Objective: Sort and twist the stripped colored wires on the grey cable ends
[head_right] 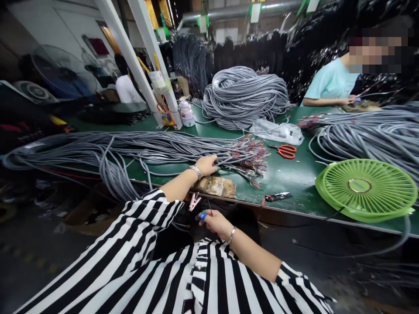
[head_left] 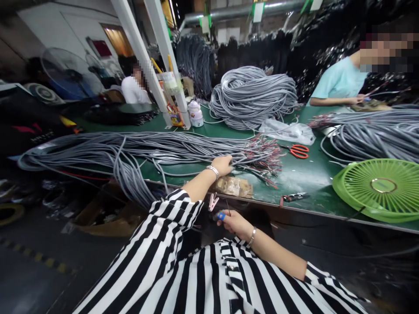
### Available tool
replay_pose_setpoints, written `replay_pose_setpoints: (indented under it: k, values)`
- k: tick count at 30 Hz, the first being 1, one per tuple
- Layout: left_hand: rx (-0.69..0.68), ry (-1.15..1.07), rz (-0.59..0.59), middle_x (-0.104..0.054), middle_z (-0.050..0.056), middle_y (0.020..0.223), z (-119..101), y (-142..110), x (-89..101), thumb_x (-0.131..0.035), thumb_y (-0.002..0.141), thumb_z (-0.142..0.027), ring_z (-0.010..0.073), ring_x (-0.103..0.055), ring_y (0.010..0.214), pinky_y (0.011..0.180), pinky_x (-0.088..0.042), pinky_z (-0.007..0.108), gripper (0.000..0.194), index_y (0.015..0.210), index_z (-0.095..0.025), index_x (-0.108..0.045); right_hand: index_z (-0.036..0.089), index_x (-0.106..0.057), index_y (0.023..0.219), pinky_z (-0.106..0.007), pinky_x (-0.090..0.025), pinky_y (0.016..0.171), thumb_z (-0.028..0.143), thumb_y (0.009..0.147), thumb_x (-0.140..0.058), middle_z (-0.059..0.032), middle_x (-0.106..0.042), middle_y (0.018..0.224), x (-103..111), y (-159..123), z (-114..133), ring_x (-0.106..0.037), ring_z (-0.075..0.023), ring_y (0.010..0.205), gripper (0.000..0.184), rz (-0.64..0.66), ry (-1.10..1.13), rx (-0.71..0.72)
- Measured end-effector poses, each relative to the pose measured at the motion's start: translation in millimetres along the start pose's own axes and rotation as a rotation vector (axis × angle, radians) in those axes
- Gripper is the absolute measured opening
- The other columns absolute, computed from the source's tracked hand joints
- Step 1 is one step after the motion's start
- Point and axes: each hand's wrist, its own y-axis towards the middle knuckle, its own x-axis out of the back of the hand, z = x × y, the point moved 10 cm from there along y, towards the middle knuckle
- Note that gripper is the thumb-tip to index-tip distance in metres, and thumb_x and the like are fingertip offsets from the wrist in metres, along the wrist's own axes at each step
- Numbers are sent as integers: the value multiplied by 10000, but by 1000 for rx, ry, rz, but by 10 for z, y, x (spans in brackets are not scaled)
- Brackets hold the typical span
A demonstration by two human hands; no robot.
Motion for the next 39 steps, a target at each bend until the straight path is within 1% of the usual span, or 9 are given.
replay_pose_setpoints:
  k: [4, 6, 8, 13, 16, 19, 23, 27, 39]
  values:
    - [-2, -180, -243, -703, 76, 906, -10, -108, 405, -547, 876, -279, 196, -646, 827, 770, -484, 289, 221, 1034, -164, -650, 148, -652, 824, -203, -66, 381, 473, 703, -710, 21, -591, 658, 54, -10, -17, -241, -11, 392, 352, 3, -52, 1]
    - [-99, -385, -387, -699, 65, 917, -84, -401, 692, -545, 891, -314, 170, -636, 785, 745, -488, 272, 261, 1074, -152, -638, 149, -659, 830, -202, -70, 379, 466, 704, -709, 22, -593, 654, 83, -2, -30, -243, -13, 397, 345, -6, -68, -4]
    - [-238, -500, -358, -689, 45, 857, -242, -799, 805, -535, 906, -365, 147, -616, 726, 712, -486, 252, 303, 1089, -145, -636, 149, -652, 812, -203, -73, 378, 474, 690, -718, 18, -600, 659, 99, 15, -49, -248, -15, 401, 353, -17, -78, -12]
    - [-407, -424, -68, -675, 64, 798, -460, -1964, 441, -416, 962, -383, 154, -622, 726, 696, -473, 248, 357, 947, -146, -682, 156, -605, 721, -209, -97, 382, 522, 678, -723, 28, -558, 583, 75, 55, -65, -251, -27, 404, 387, -7, -76, 31]
    - [-284, -354, -35, -677, 59, 793, -219, -2460, 98, -418, 964, -369, 152, -633, 721, 678, -465, 242, 330, 931, -156, -669, 167, -560, 672, -204, -118, 392, 586, 673, -708, 47, -500, 509, 71, 41, -46, -253, -35, 397, 445, -12, -35, 51]
    - [-122, -241, -77, -671, 54, 777, 108, -2770, -122, -429, 960, -357, 156, -634, 720, 670, -457, 245, 310, 891, -159, -657, 162, -566, 729, -201, -118, 398, 641, 706, -656, -7, -610, 614, 40, -2, 8, -272, -35, 403, 488, -18, -3, 30]
    - [-58, -122, -103, -661, 53, 747, 312, -2961, -220, -408, 960, -337, 156, -621, 695, 650, -444, 250, 316, 851, -160, -646, 170, -538, 747, -199, -102, 403, 604, 675, -715, -41, -669, 689, -141, -84, 145, -236, -20, 403, 475, 39, 0, 41]
    - [-87, -80, -117, -643, 44, 717, 294, -2974, -235, -399, 966, -359, 146, -604, 662, 628, -426, 245, 335, 832, -160, -633, 169, -542, 718, -194, -200, 415, 604, 670, -721, -35, -645, 637, -246, -160, 242, -412, -61, 459, 472, 27, -99, 82]
    - [-114, -25, -142, -633, 44, 711, 235, -2892, -285, -411, 969, -340, 144, -579, 634, 604, -422, 255, 325, 842, -145, -638, 180, -558, 725, -234, -393, 511, 506, 699, -718, 5, -612, 645, -97, -234, 407, -504, -102, 545, 364, -92, -196, 262]
